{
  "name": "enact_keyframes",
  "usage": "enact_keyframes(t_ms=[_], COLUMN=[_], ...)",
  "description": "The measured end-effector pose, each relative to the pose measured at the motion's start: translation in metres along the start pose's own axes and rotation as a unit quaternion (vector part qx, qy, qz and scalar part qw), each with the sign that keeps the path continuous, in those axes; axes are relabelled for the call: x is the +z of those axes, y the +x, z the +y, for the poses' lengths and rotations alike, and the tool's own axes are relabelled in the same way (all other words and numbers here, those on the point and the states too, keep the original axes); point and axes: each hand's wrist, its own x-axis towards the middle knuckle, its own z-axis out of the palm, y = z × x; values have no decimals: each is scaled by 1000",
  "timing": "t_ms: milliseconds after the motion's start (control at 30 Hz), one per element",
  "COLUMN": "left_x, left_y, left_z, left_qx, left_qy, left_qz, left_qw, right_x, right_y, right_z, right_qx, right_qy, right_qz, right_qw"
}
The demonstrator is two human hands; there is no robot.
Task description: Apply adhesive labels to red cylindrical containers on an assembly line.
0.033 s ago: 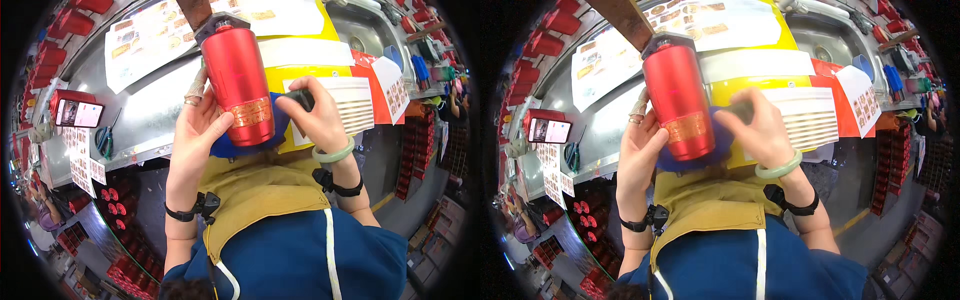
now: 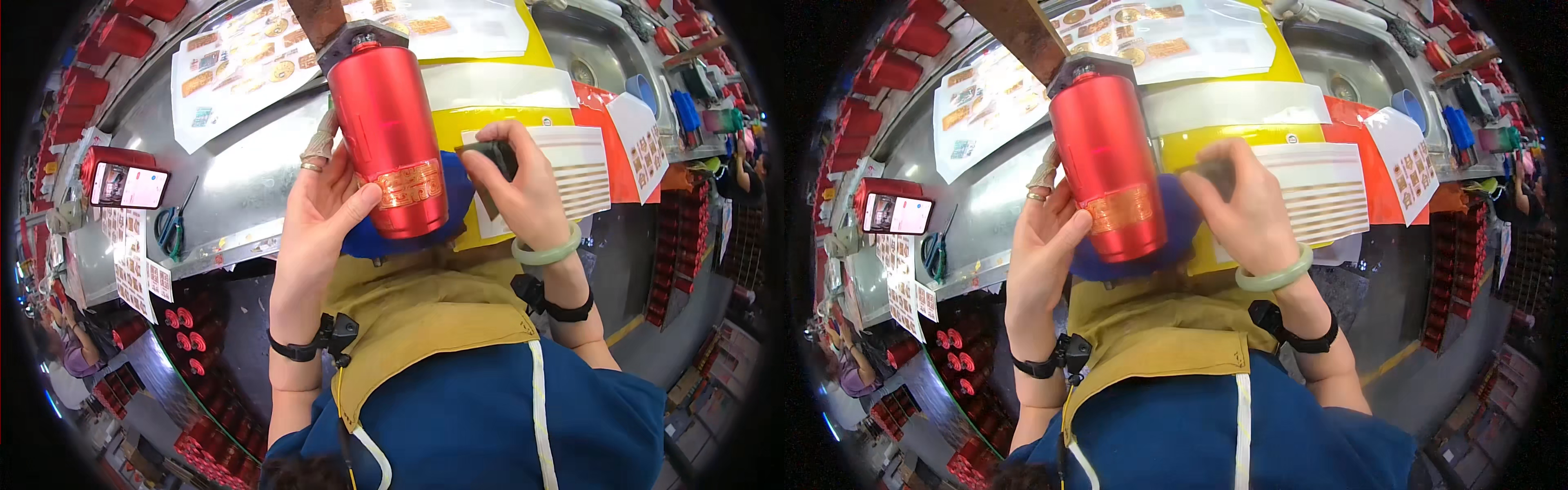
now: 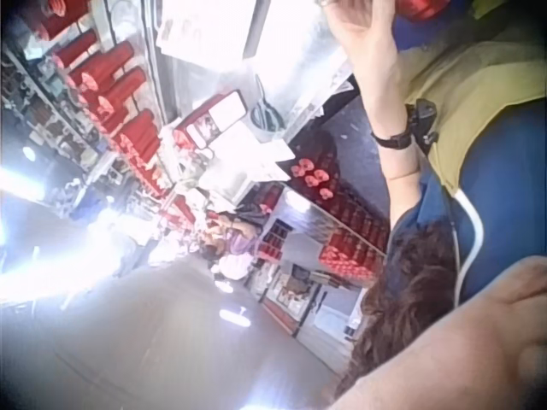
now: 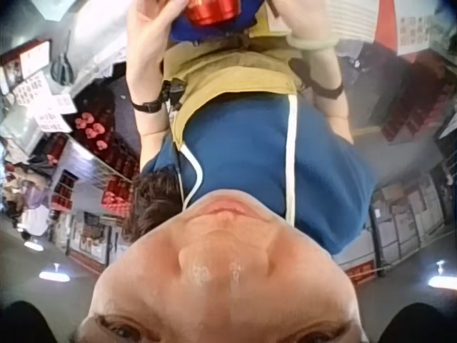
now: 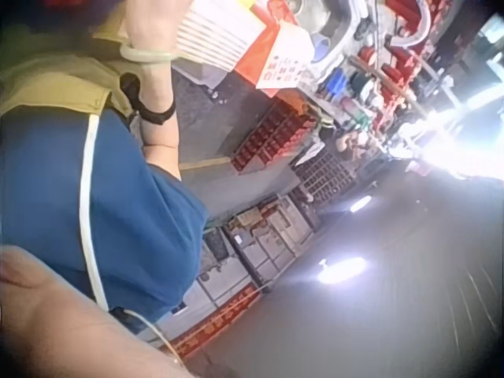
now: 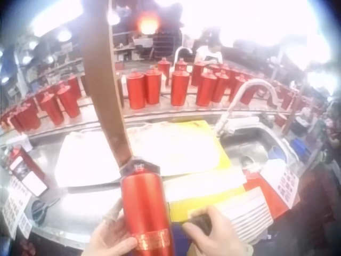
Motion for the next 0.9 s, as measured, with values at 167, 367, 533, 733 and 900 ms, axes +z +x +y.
enact_keyframes(t_ms=[167, 367, 533, 733, 900], left_x=[2, 0, 19, 14, -3], left_y=[4, 1, -1, -9, -15], left_z=[7, 8, 10, 7, -9], left_qx=[-25, -30, 30, 58, 69], left_qy=[-27, 1, 56, 74, 30], left_qz=[-23, -21, 60, 63, 25], left_qw=[999, 999, 996, 994, 997], right_x=[16, 1, -3, 5, 5], right_y=[-10, -8, -1, 39, 23], right_z=[-30, -18, -45, -47, -46], right_qx=[-163, -156, -232, -441, -353], right_qy=[67, -164, -53, -167, -96], right_qz=[33, 72, 21, 36, -72], right_qw=[984, 971, 971, 881, 928])
